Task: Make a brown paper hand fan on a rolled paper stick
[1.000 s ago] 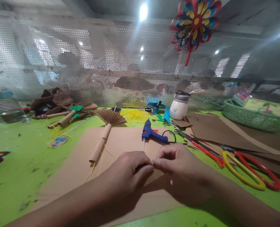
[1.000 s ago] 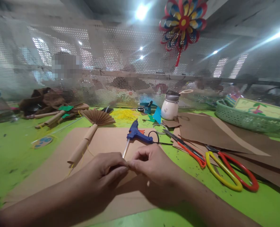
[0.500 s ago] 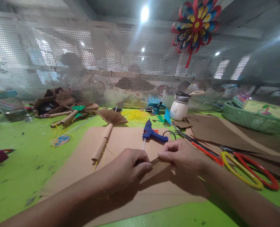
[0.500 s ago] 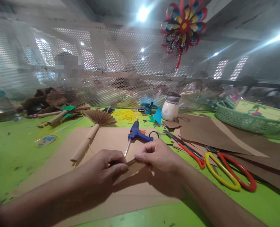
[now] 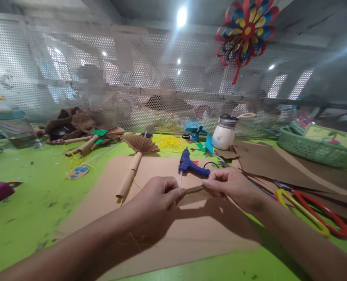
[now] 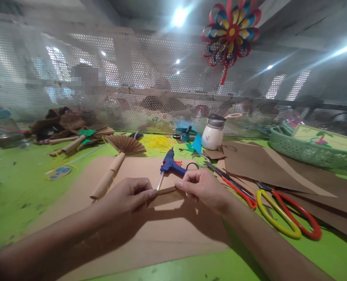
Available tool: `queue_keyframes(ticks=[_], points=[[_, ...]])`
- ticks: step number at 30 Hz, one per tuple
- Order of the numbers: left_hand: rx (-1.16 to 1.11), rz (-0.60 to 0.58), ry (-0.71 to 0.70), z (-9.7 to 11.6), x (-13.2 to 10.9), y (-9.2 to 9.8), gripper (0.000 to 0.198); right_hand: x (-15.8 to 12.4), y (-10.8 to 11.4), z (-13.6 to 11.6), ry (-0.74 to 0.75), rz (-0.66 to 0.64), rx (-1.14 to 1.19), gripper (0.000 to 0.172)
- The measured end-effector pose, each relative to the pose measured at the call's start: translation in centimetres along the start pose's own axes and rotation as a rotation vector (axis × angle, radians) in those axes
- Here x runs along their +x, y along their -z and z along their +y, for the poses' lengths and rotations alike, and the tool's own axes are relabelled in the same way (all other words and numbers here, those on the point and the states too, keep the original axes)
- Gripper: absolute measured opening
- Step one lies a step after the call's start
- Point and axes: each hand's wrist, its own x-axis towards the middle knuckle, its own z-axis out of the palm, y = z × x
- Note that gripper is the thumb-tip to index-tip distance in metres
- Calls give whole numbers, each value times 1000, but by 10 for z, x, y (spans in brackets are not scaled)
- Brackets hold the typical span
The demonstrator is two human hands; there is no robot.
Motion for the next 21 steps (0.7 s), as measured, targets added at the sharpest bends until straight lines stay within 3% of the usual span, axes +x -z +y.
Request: queue_keyframes(ticks=[4, 8, 11, 13, 16, 18, 21], points=[[-138, -39, -9, -1, 0, 1, 34, 0, 4, -2, 15, 5, 192, 33], [-426, -191, -29, 0, -4, 3, 33, -4, 4, -7, 48, -52, 444, 21], [-579, -350, -45, 3, -10, 3, 28, -12, -4, -11, 99, -249, 415, 31], [-670, -453, -30, 4, -14, 0, 26, -17, -11, -14, 152, -351, 366, 28], [-808, -562, 7, 5, -19, -11, 26, -22, -19, -18, 198, -327, 321, 10], [-875, -573, 36, 4, -21, -20, 28, -22, -20, -21, 200, -305, 284, 7], [-864, -448, 96, 3, -18, -27, 32, -20, -19, -25, 164, -300, 178, 15]])
